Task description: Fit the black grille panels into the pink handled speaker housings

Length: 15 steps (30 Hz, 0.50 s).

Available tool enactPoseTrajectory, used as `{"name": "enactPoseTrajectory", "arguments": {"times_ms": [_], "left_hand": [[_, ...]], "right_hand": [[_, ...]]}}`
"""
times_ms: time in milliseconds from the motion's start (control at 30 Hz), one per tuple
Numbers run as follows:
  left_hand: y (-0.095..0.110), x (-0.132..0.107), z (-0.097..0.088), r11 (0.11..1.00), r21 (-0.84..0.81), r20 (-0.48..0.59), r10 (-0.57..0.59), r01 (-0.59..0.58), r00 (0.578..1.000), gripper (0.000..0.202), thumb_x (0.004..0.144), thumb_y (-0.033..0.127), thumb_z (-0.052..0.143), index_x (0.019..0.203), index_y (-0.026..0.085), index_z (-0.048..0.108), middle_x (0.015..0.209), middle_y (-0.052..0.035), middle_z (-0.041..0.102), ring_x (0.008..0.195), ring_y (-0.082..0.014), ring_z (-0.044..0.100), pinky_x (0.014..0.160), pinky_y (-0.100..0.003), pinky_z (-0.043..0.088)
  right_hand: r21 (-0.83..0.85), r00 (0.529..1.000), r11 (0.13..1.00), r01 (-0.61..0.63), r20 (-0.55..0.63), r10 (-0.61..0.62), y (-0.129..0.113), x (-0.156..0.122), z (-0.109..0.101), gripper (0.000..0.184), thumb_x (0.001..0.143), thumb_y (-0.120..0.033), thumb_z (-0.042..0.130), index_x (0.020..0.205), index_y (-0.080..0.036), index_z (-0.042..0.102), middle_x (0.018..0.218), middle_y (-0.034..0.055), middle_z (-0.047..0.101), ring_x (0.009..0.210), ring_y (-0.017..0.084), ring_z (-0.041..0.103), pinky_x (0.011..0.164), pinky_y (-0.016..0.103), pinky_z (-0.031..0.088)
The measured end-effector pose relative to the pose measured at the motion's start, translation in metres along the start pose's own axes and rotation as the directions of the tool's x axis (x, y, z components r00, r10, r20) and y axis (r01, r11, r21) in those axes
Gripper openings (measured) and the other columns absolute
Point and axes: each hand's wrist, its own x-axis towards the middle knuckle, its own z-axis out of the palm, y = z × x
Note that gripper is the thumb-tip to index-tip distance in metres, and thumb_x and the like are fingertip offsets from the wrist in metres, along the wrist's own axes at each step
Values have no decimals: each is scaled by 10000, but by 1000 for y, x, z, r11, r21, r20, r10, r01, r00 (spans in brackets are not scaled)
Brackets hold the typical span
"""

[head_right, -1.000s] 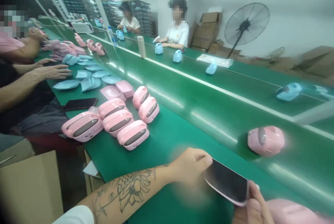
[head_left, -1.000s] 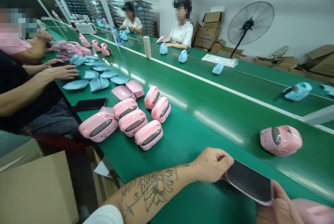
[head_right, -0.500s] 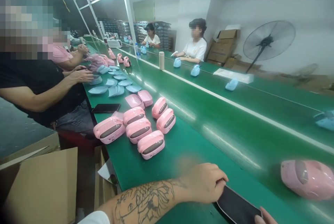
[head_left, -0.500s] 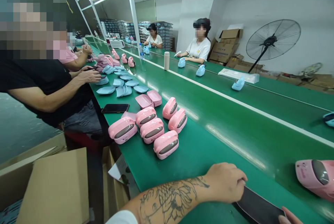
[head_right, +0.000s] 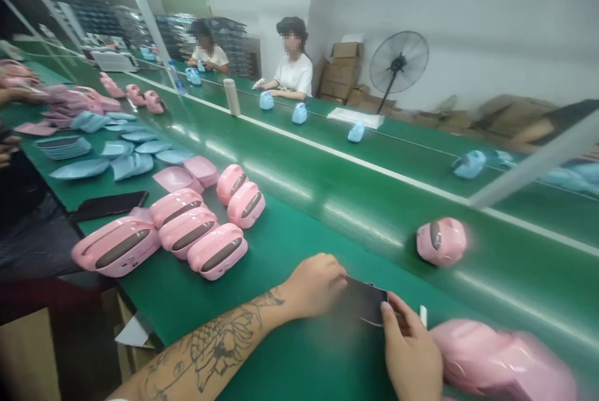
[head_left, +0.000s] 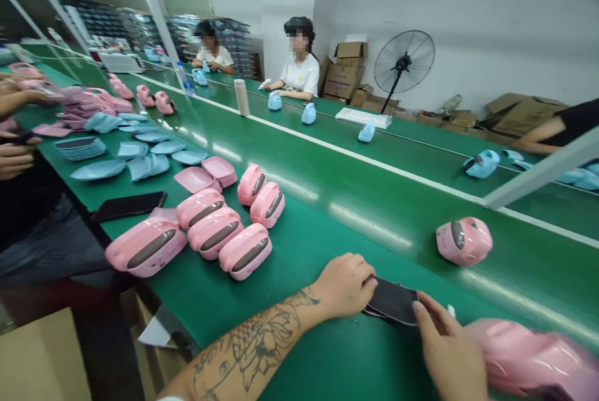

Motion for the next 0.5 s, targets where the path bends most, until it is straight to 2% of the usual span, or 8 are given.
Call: {"name": "enactPoseTrajectory", "arguments": {"times_ms": [100,200,267,300,333,367,433,500], "left_hand": [[24,-17,-49,998,-19,-58,67,-68,996,298,1026,343,552,1210,185,726,1237,-112,754,1145,-246,701,1066,-378,569],[23,-41,-140,998,50,-338,56,-42,940,413,1007,415,604,1377,236,648,1443,-95,669,1359,-292,614,1205,-429,488],[0,-55,-215,948,159,-626,-120,277,770,372,996,378,618,1347,261,651,1442,-57,664,1394,-322,580,1225,-474,463],[-18,-61,-253,854,127,-693,-288,505,662,441,988,332,647,1422,269,602,1519,-31,609,1428,-302,550,1250,-453,436],[-37,-67,-288,711,47,-727,-457,701,512,539,990,297,661,1511,297,521,1587,-2,547,1452,-267,527,1271,-428,410],[-57,-72,-319,624,-14,-730,-540,782,418,611,997,270,667,1569,252,453,1626,-50,502,1469,-283,506,1281,-472,391],[-95,-82,-363,493,-108,-659,-686,864,309,551,993,292,709,1497,157,531,1527,-146,575,1364,-327,593,1170,-563,496],[-123,-91,-382,403,-166,-541,-800,900,258,415,1021,354,700,1380,159,629,1382,-132,662,1191,-280,690,1002,-507,611]], "right_hand": [[16,999,999,39,-6,-39,3,-3,1,695,776,-684,546,1183,-184,807,1044,147,828,905,360,765,798,454,598],[39,999,999,-37,38,35,9,-2,-1,656,822,-648,546,1225,-196,798,886,114,820,794,347,761,733,440,587],[53,997,997,-63,48,60,10,-1,-1,624,848,-621,539,1229,-203,802,822,103,807,744,338,754,692,426,576],[64,997,996,-61,40,58,10,-1,-1,610,853,-609,539,1218,-201,807,811,104,804,720,331,749,667,418,569],[73,998,996,-54,32,52,10,0,-1,598,854,-598,541,1205,-197,813,803,105,802,694,323,742,641,409,561],[79,998,996,-50,27,48,9,0,-1,591,856,-591,544,1197,-193,817,786,105,798,665,316,732,616,402,553],[76,998,995,-57,26,56,9,1,-1,590,854,-592,547,1187,-189,822,735,100,783,632,311,718,593,397,544],[71,997,995,-75,35,73,9,2,0,593,846,-597,547,1186,-196,822,752,103,792,671,322,733,618,406,557]]}}
